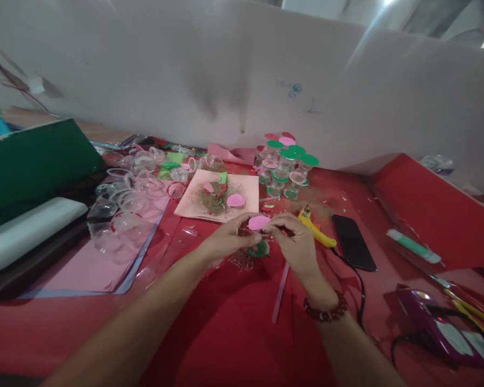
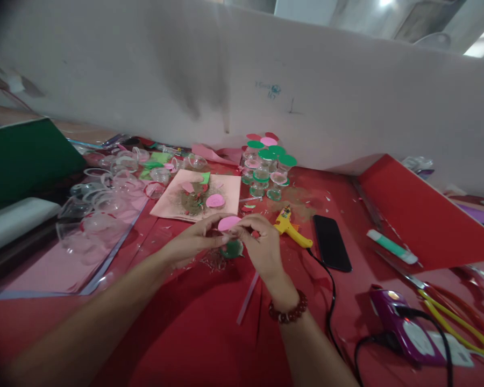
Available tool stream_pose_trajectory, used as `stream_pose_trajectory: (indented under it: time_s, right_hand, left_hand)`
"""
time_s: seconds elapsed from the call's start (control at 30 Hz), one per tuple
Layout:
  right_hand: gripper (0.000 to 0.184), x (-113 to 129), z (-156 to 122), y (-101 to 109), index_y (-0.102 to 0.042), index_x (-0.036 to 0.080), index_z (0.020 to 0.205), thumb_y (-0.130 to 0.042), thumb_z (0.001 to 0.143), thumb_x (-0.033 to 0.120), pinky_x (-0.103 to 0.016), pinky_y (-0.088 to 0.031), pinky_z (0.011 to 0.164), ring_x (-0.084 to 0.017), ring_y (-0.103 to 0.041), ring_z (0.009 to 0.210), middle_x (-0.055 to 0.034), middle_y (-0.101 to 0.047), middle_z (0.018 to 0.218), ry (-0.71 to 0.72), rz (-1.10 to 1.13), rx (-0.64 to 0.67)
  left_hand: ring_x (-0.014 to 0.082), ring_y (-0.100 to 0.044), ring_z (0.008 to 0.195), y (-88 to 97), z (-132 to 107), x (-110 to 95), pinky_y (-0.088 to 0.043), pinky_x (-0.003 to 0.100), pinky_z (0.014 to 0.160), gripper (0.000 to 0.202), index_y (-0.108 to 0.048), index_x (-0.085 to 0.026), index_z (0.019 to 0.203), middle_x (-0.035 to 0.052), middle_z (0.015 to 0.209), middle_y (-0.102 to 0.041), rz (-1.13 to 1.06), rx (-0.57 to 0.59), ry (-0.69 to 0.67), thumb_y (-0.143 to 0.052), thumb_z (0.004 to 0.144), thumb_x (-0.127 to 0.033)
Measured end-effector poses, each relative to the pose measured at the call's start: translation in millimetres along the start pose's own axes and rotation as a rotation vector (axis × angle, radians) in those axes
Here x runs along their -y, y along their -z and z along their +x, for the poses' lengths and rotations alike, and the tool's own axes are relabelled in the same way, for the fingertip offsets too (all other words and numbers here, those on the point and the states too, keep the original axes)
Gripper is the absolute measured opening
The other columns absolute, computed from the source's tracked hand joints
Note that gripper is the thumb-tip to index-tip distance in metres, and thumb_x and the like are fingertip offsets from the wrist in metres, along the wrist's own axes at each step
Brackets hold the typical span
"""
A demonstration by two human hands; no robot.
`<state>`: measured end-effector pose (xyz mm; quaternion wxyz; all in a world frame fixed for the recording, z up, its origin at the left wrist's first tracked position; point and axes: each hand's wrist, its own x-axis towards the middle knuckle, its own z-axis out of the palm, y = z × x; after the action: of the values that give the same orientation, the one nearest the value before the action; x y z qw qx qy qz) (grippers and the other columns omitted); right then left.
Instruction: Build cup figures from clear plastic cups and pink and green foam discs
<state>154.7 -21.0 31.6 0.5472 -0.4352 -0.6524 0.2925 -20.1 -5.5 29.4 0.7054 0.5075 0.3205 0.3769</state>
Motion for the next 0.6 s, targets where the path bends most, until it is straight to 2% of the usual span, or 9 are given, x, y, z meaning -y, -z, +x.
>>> stream_pose_trajectory:
  time_s: [0.1,0.2,0.3,0.4,0.5,0.6]
  right_hand:
    - [0.011,1.7,-1.7,-0.6,-0.075,0.027,0.074,-0.069,0.084,0.029,-0.033,-0.046,0.072,-0.019,-0.061,0.075,-0.0012,-0.068,0.075,0.037,-0.04,0.029]
    - [0.011,-0.3,-2.3,0.0,-0.075,0.028,0.077,-0.067,0.086,0.028,-0.033,-0.046,0.073,-0.019,-0.061,0.077,-0.0012,-0.068,0.076,0.037,-0.056,0.035]
    - [0.009,-5.3,-2.4,-0.9,-0.074,0.027,0.082,-0.066,0.086,0.029,-0.033,-0.047,0.076,-0.02,-0.061,0.08,-0.0015,-0.069,0.08,0.01,-0.051,0.008]
    - [0.011,-9.4,-3.0,-4.0,-0.073,0.027,0.093,-0.068,0.084,0.031,-0.034,-0.048,0.079,-0.021,-0.062,0.085,-0.0034,-0.069,0.092,-0.03,-0.033,-0.016]
    - [0.023,-10.0,-3.6,-7.5,-0.069,0.027,0.103,-0.071,0.081,0.032,-0.034,-0.051,0.078,-0.019,-0.063,0.085,-0.0047,-0.068,0.102,-0.105,0.05,-0.013]
    - [0.031,-8.7,-3.5,-10.2,-0.064,0.027,0.108,-0.073,0.078,0.031,-0.032,-0.053,0.075,-0.017,-0.064,0.082,-0.0039,-0.067,0.108,-0.229,0.207,-0.009]
  left_hand:
    - [0.0163,-0.061,0.089,-1.0,-1.6,-0.6,-0.046,0.028,0.076,0.053,-0.063,-0.023,0.119,0.0068,0.114,-0.064,-0.031,0.001,0.008,-0.079,0.069,-0.021]
    - [0.018,-0.061,0.095,-1.3,-2.1,-0.7,-0.045,0.029,0.081,0.046,-0.067,-0.021,0.112,0.007,0.109,-0.067,-0.04,0.037,0.029,-0.08,0.068,-0.02]
    - [0.0145,-0.06,0.08,-1.4,-0.6,-0.3,-0.045,0.028,0.075,0.035,-0.069,-0.019,0.107,0.0059,0.099,-0.068,-0.042,0.005,0.035,-0.076,0.074,-0.027]
    - [0.012,-0.058,0.071,-1.0,1.8,1.0,-0.045,0.026,0.07,0.031,-0.07,-0.019,0.104,0.0041,0.092,-0.067,-0.03,-0.085,-0.004,-0.074,0.075,-0.029]
    - [0.0117,-0.058,0.069,-0.4,3.6,3.7,-0.046,0.026,0.069,0.037,-0.069,-0.021,0.108,0.0029,0.091,-0.066,-0.001,-0.157,-0.046,-0.076,0.073,-0.028]
    - [0.0124,-0.059,0.072,-1.1,4.1,7.0,-0.047,0.028,0.072,0.051,-0.063,-0.023,0.122,0.0037,0.099,-0.066,0.0,-0.189,-0.053,-0.076,0.073,-0.029]
